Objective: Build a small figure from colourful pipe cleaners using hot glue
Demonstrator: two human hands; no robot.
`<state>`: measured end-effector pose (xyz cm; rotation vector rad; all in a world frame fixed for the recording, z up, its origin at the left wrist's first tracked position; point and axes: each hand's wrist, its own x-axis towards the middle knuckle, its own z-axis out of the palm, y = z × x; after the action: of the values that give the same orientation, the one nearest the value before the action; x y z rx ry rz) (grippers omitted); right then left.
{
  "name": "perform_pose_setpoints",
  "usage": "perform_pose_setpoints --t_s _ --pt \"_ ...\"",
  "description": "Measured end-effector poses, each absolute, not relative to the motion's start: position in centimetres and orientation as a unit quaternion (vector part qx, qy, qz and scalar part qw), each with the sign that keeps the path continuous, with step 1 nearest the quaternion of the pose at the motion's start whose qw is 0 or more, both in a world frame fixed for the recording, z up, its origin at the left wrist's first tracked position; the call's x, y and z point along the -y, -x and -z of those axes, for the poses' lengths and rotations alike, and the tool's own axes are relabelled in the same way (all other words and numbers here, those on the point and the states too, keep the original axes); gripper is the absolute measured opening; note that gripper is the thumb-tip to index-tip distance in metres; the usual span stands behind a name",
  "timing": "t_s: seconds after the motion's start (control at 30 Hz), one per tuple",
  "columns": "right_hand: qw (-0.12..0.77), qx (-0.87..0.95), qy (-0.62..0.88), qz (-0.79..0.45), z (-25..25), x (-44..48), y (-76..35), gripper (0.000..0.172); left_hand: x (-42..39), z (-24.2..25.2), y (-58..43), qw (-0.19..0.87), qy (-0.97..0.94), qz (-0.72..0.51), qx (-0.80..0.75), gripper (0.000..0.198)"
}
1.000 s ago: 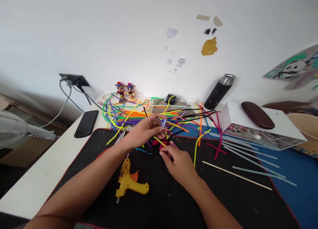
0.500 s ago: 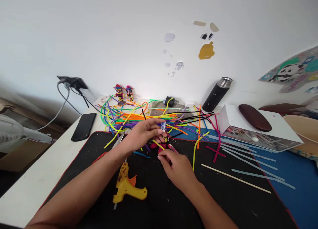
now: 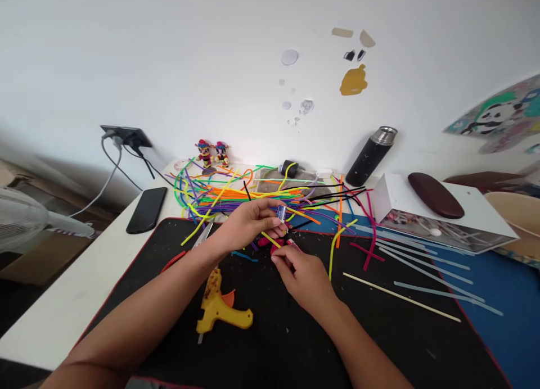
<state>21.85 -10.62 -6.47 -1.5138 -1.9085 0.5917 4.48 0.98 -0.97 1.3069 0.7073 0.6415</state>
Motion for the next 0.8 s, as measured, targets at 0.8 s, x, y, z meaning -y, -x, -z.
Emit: perform_pose_setpoints --t_s 0.8 --pt "0.337 0.734 0.558 -0.194 6.5 10.7 -22.1 0.024 0.4 -4.8 5.1 0.311 -0.693 -0.451 -0.469 0.039"
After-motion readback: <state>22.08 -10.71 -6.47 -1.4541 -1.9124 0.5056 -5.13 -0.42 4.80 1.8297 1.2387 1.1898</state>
